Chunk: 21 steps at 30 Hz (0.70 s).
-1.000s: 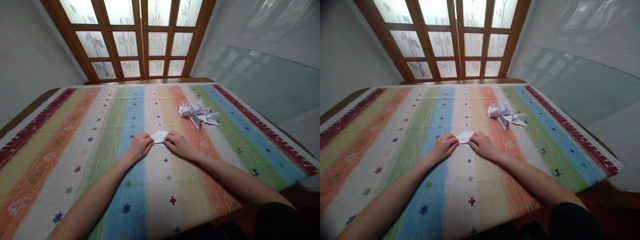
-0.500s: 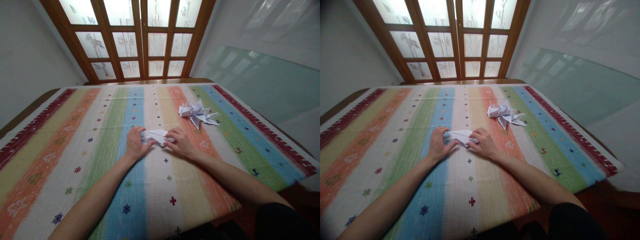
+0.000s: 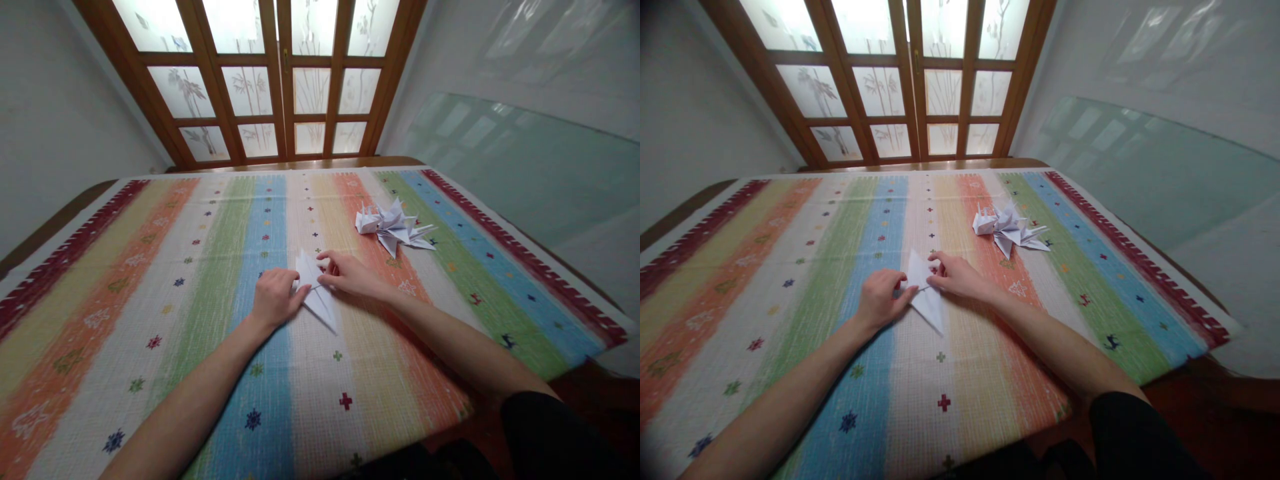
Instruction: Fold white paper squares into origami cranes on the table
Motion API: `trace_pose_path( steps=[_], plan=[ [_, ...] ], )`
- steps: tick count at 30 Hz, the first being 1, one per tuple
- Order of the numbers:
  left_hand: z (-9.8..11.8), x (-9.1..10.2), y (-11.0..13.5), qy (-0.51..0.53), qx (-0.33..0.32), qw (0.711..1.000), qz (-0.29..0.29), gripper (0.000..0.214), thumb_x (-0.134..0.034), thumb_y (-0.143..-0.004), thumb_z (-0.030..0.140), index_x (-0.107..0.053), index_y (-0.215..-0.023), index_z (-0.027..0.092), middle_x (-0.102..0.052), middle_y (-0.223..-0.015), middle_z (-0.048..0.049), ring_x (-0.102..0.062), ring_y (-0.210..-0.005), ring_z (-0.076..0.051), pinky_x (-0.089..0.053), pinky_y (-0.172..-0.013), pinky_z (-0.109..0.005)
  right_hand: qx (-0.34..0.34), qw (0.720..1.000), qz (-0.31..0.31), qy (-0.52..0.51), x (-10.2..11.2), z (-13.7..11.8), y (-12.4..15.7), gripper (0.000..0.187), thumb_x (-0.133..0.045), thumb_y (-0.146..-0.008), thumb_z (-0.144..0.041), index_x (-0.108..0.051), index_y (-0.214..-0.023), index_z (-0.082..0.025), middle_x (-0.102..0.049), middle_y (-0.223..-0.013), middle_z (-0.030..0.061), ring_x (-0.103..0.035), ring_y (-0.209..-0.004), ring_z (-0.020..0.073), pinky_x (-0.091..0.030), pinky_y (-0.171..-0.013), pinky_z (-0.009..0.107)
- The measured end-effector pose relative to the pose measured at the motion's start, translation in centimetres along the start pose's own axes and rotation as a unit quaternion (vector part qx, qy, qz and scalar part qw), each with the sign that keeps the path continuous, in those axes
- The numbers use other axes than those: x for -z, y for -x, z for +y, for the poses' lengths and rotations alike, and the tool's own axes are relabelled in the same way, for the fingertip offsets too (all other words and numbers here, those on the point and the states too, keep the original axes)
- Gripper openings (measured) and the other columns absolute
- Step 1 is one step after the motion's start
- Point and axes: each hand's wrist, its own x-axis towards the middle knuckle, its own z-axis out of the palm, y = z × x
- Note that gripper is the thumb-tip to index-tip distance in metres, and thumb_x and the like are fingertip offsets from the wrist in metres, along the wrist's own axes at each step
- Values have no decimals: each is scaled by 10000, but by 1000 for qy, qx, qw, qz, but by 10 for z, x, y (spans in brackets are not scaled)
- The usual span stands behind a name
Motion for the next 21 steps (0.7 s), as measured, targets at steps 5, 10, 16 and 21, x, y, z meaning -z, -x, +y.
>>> trace_pose_path(
  steps=[5,10,16,21],
  plan=[
    [-3,-1,-4,0,52,993,-105,142,-591,-872,280,-628,-773,184,-642,-710,-33,-574,-720,-193,-412,-678,-320,34,999,-12,-31,-3,6,7,333,-562,-845,-225,-537,-1171,-167,-578,-645,-32,-543,-589,136,-435,-592,269],
    [-3,-1,-6,4,42,992,-116,141,-613,-868,285,-639,-771,185,-655,-765,-45,-574,-779,-205,-433,-713,-331,185,974,76,103,2,21,17,381,-536,-797,-109,-582,-1168,-181,-628,-1099,113,-595,-944,200,-484,-808,347],
    [-3,-2,-6,20,39,995,-94,130,-609,-863,282,-643,-785,183,-661,-803,-58,-575,-813,-222,-451,-738,-359,379,889,36,255,-4,26,17,158,-542,-912,-226,-690,-967,-233,-690,-1056,48,-555,-1016,206,-409,-870,361],
    [-7,6,-8,110,52,992,8,148,-560,-893,302,-650,-850,193,-672,-866,-58,-593,-869,-209,-475,-817,-377,347,860,43,372,-13,21,20,258,-460,-940,-191,-681,-807,-176,-674,-775,67,-533,-805,199,-351,-747,342]
  ],
)
